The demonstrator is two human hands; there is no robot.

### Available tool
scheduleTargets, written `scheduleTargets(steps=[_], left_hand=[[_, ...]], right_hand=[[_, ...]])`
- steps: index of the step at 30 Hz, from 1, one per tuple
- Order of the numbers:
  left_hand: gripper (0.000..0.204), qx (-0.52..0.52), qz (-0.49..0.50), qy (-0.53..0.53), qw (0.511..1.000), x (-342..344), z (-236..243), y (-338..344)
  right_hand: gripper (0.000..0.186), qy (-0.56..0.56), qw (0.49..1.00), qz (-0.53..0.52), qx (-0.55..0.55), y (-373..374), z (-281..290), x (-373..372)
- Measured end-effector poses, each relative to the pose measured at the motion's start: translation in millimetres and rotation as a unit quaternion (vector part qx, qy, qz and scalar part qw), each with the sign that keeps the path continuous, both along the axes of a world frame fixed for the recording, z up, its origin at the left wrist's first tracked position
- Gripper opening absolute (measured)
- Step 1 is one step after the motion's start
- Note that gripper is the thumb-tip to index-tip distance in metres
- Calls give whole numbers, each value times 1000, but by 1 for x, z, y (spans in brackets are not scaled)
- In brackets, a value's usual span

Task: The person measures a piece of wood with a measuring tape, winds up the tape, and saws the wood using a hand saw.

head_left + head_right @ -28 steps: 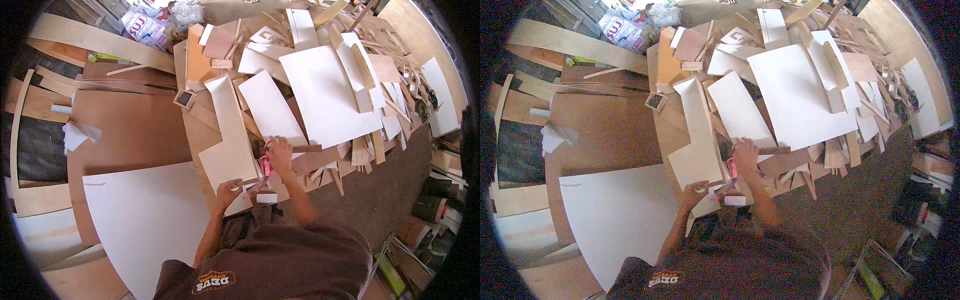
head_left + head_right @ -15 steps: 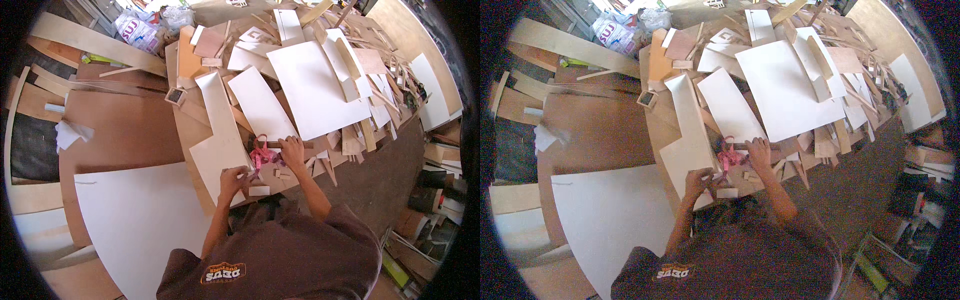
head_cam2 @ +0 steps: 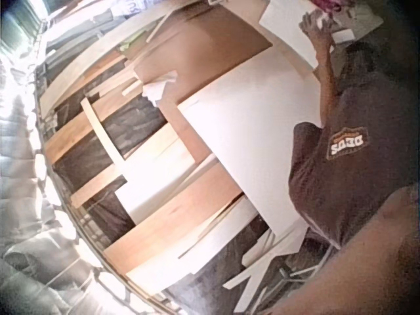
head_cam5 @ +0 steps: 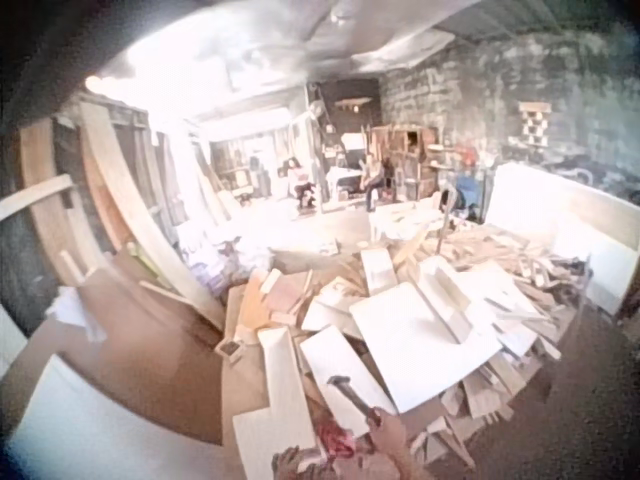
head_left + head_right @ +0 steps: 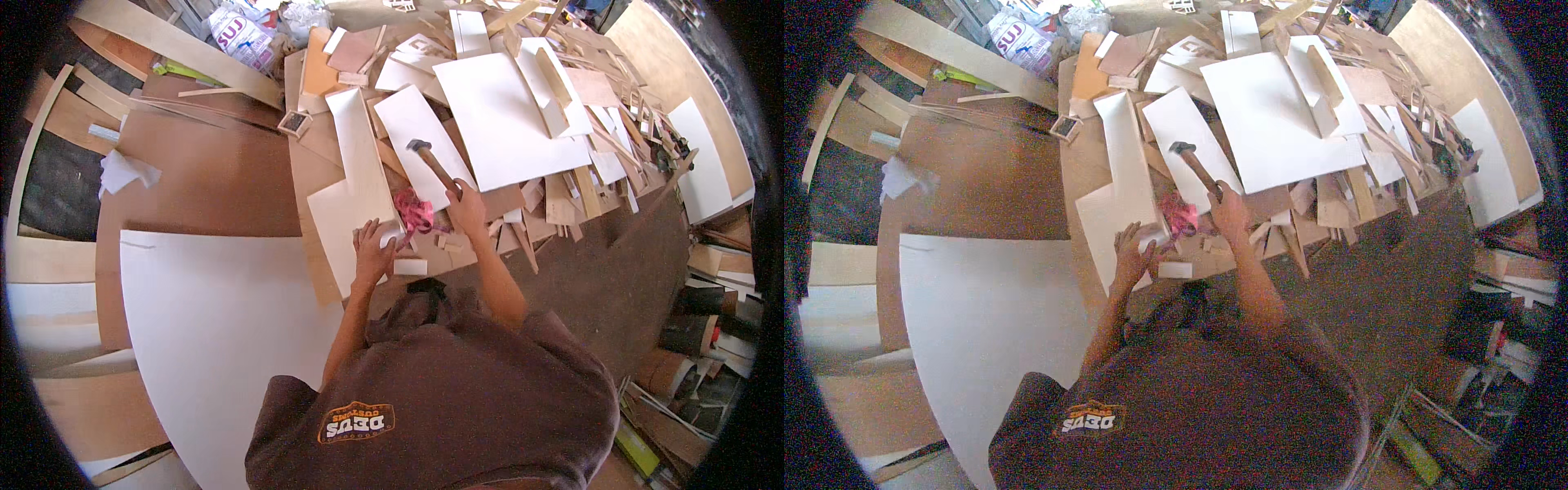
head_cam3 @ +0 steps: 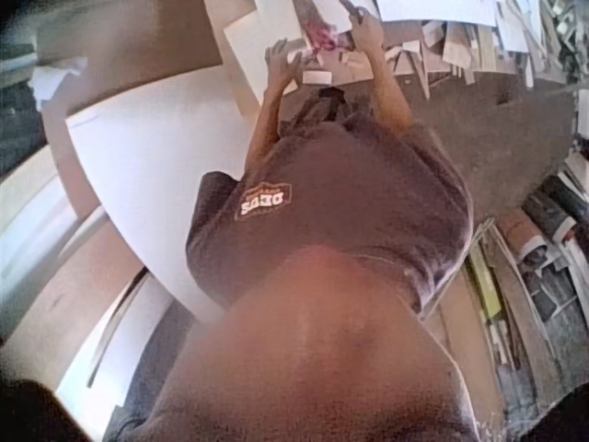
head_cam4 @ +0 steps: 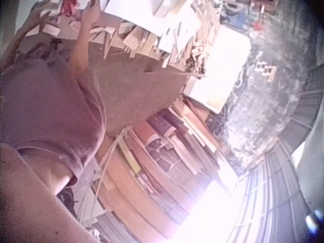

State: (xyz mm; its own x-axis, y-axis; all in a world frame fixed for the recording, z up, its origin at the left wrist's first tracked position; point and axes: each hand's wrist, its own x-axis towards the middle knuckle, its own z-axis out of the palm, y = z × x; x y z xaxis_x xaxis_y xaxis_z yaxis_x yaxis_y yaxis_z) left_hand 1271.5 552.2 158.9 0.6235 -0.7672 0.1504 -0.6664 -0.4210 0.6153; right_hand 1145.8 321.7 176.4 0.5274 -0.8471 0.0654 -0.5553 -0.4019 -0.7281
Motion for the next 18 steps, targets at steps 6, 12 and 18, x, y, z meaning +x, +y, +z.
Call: scheduleTargets(steps=[6,12,18], left_hand=[[45,-49,65,-48,996,-44,1,45],[43,-2,90,55,994,-100,-19,87],[46,-63,52,45,996,-157,-13,98]], right_hand=[[34,-112,985,17,-131,53,-68,-33],[43,-69,996,51,-33,67,-73,-34],[49,-73,990,117,-37,69,-123,-26]])
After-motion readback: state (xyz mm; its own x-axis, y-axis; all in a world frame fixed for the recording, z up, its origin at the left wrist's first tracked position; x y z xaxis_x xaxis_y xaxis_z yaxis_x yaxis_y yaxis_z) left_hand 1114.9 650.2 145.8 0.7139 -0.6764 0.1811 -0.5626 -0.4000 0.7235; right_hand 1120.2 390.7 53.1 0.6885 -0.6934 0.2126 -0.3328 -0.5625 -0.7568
